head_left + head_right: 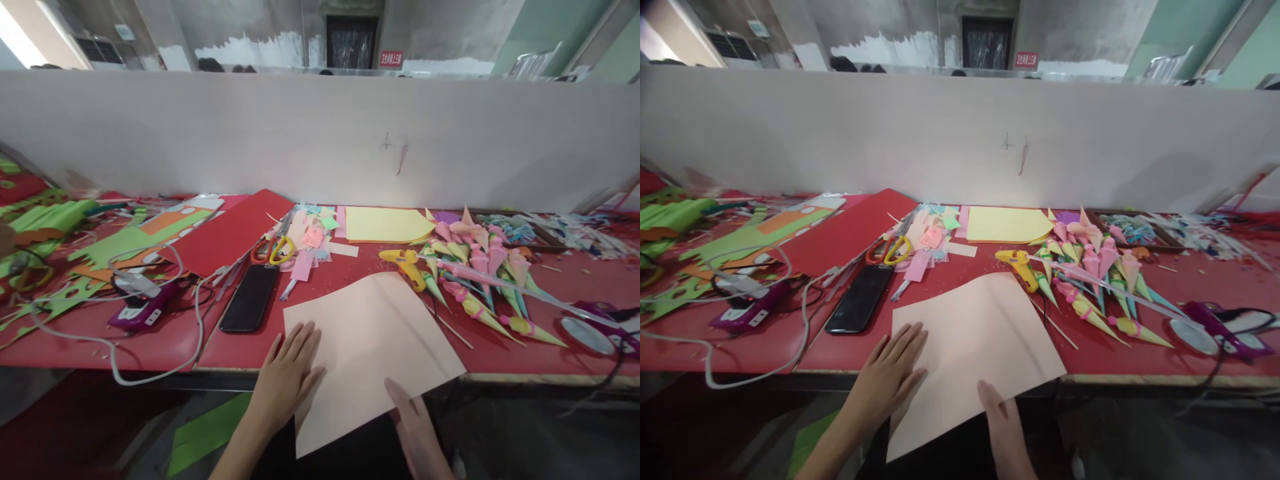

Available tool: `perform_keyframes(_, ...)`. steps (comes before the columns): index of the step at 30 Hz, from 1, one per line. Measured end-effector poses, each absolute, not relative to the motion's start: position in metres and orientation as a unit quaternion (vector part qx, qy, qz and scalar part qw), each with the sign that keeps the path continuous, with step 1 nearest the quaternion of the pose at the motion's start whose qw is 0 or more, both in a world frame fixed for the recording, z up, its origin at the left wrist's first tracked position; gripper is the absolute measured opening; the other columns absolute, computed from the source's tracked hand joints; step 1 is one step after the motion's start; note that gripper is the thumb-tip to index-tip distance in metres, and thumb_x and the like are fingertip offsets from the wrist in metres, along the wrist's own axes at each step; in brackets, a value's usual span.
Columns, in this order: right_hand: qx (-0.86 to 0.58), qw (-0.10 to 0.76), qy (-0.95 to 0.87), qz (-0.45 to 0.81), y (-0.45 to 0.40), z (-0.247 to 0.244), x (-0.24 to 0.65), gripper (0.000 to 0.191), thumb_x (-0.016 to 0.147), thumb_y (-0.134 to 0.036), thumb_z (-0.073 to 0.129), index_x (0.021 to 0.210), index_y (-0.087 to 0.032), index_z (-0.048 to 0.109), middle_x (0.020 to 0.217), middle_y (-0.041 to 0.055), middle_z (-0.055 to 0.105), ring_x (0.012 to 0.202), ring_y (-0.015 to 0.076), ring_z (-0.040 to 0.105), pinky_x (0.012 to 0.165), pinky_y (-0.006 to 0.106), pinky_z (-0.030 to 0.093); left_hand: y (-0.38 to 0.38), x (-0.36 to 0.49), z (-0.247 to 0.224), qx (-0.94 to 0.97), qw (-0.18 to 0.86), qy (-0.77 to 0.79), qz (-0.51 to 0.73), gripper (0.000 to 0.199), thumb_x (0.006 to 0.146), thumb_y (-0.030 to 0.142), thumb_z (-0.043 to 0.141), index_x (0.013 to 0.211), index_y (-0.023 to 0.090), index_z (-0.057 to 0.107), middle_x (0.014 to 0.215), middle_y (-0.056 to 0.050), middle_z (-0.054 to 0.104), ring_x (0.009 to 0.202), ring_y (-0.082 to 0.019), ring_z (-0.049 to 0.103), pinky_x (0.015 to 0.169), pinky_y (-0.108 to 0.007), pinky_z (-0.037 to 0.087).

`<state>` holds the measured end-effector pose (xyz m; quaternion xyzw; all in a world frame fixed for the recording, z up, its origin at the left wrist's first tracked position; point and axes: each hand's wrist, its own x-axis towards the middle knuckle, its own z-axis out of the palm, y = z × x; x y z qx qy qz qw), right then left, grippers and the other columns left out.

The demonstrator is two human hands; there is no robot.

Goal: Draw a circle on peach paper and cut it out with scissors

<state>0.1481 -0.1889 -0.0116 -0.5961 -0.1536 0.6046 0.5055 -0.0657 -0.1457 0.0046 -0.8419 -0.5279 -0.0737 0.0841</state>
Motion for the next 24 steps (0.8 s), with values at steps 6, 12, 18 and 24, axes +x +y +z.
perform_keyframes(6,-0.547,0.716,-0.191,0.389,-0.139,0.019,0.233,0.029,0.066,-0.039,0.056,0.089,-0.021,0.055,0.074,-0.0025,0.057,0.060,0.0117,0.054,0.054,0.024,0.044,-0.120,-0.080,0.004,-0.866,0.082,-0.491,-0.048,0.051,0.085,0.044,0.028,0.133,0.026,0.024,0.137,0.000,0.033,0.124,-0.017,0.031,0.098,-0.032,0.027)
perform_keyframes(12,-0.643,0.497,-0.551,0.189,-0.082,0.031,0.273,0.028,0.072,-0.035,0.051,0.091,-0.016,0.055,0.084,0.0062,0.057,0.071,0.0168,0.054,0.065,0.030,0.044,-0.105,-0.096,0.007,-0.890,0.066,-0.451,-0.035,0.053,0.085,0.046,0.027,0.134,0.030,0.016,0.137,0.002,0.031,0.125,-0.016,0.029,0.099,-0.032,0.026)
perform_keyframes(18,-0.690,0.266,-0.673,0.011,-0.013,0.022,0.256,0.038,0.076,-0.033,0.048,0.107,-0.011,0.049,0.105,0.0170,0.054,0.102,0.0279,0.048,0.083,0.037,0.038,-0.111,-0.112,0.011,-0.887,0.057,-0.457,-0.011,0.053,0.084,0.048,0.028,0.133,0.032,0.015,0.136,0.004,0.032,0.124,-0.016,0.032,0.097,-0.030,0.030)
perform_keyframes(24,-0.667,0.193,-0.720,0.027,0.009,0.029,0.253,0.025,0.081,-0.029,0.045,0.099,-0.014,0.054,0.098,0.0109,0.058,0.094,0.0206,0.053,0.078,0.027,0.039,-0.116,-0.117,0.009,-0.884,0.048,-0.465,-0.019,0.054,0.084,0.047,0.031,0.133,0.032,0.015,0.135,0.003,0.035,0.123,-0.016,0.033,0.098,-0.031,0.030)
